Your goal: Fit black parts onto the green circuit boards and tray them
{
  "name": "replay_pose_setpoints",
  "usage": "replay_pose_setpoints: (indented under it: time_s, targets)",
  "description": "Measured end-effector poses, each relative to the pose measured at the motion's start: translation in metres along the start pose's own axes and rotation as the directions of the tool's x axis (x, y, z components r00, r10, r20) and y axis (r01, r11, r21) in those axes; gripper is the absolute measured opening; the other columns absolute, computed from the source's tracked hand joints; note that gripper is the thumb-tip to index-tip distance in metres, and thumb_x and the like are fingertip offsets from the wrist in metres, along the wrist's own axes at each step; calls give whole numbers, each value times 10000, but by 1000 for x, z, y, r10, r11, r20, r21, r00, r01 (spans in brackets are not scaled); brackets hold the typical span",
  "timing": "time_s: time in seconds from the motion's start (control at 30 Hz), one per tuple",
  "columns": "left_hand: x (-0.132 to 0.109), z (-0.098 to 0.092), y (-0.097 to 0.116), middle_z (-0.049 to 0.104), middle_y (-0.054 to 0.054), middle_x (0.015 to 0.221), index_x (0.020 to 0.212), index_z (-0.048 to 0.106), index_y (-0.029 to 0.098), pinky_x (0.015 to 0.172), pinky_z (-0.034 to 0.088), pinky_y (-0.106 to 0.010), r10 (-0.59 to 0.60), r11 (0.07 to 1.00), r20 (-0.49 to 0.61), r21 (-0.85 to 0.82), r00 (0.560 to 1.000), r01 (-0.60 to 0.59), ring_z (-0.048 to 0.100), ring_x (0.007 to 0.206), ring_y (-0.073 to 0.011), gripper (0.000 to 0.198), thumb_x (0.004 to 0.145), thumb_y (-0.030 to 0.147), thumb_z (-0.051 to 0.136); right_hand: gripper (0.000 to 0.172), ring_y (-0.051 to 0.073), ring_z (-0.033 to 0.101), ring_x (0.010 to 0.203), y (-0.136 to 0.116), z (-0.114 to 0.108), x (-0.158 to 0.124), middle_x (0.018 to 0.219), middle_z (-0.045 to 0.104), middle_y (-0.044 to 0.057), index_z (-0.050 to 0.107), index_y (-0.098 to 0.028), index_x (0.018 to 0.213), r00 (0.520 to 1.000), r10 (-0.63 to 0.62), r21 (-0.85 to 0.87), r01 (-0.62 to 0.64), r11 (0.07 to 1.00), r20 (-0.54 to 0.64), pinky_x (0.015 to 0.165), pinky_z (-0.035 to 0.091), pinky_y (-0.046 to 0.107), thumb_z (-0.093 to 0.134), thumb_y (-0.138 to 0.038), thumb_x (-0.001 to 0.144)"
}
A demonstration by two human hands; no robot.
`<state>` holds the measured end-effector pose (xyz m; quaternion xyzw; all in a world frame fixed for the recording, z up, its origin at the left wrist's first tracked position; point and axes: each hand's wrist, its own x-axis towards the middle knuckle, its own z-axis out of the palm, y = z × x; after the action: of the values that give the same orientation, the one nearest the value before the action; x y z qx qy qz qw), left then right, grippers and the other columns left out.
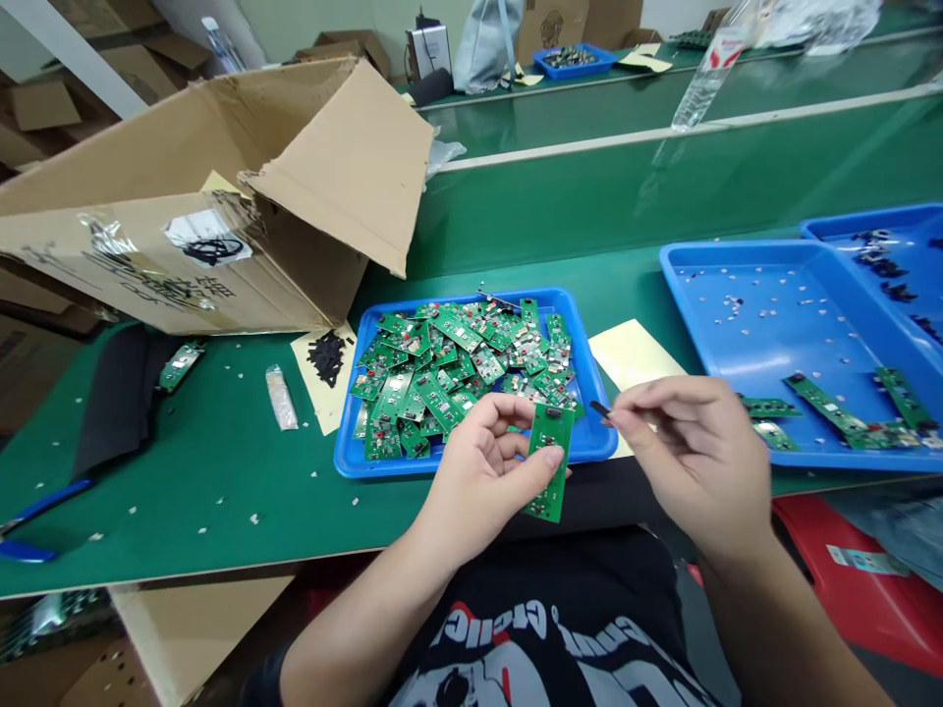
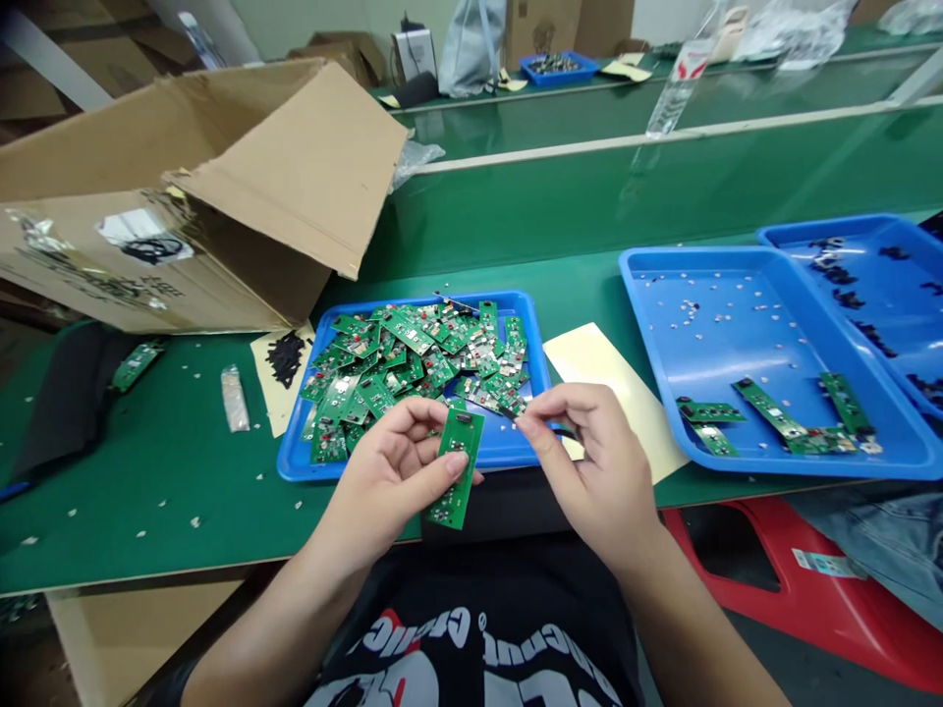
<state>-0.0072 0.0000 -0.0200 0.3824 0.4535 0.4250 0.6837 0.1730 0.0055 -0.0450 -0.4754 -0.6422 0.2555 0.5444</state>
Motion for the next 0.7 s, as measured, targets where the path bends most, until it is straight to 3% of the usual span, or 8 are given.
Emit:
replay_pose_setpoints:
  time_s: [0.07,0.17,0.33,0.43,0.53,0.7]
  targets:
    - [0,1,1,599,24,752,1017,550,175,601,525,-205,49,996,-12,81,999,-48,638,679,-110,355,713,172,732,202,132,655,750,-5,-6,2,799,637,-12,523,-250,888,990,-127,-30,129,991,61,666,543,269,613,-78,837]
    - [-2,4,2,608,9,775,1157,581,178,589,503,-187,84,982,18,168,996,-86,610,703,-105,433,744,178,711,204,130,638,736,-12,-14,8,783,647,-9,514,-248,797,923,-288,-91,319,943,255,663,527,281,593,-66,842]
    - [-5,9,2,661,-28,820,993,675,153,627,542,-193,173,957,10,236,985,-171,629,711,-107,215,782,197,670,158,175,629,816,-14,-21,13,843,666,30,563,-248,765,816,-365,-220,496,840,448,721,529,344,557,-154,891]
    - [-5,10,4,703,-38,848,953,695,151,686,563,-197,207,950,1,240,978,-201,653,742,-109,168,794,171,647,94,188,609,857,-11,-24,11,893,661,52,588,-223,868,760,-439,-196,581,790,479,745,530,364,536,-151,898]
    - [-6,10,6,726,-36,856,931,711,154,648,557,-166,178,953,25,245,984,-178,657,729,-100,169,776,148,642,77,180,581,839,-8,-24,11,886,644,60,572,-186,894,717,-506,-145,633,760,479,724,533,345,545,-115,885]
    - [-6,10,6,732,-27,831,941,718,162,554,532,-130,173,955,17,241,985,-172,646,676,-87,193,759,152,655,91,180,553,818,-10,-23,13,874,631,80,554,-156,908,688,-551,-105,664,740,472,707,533,342,565,-78,863]
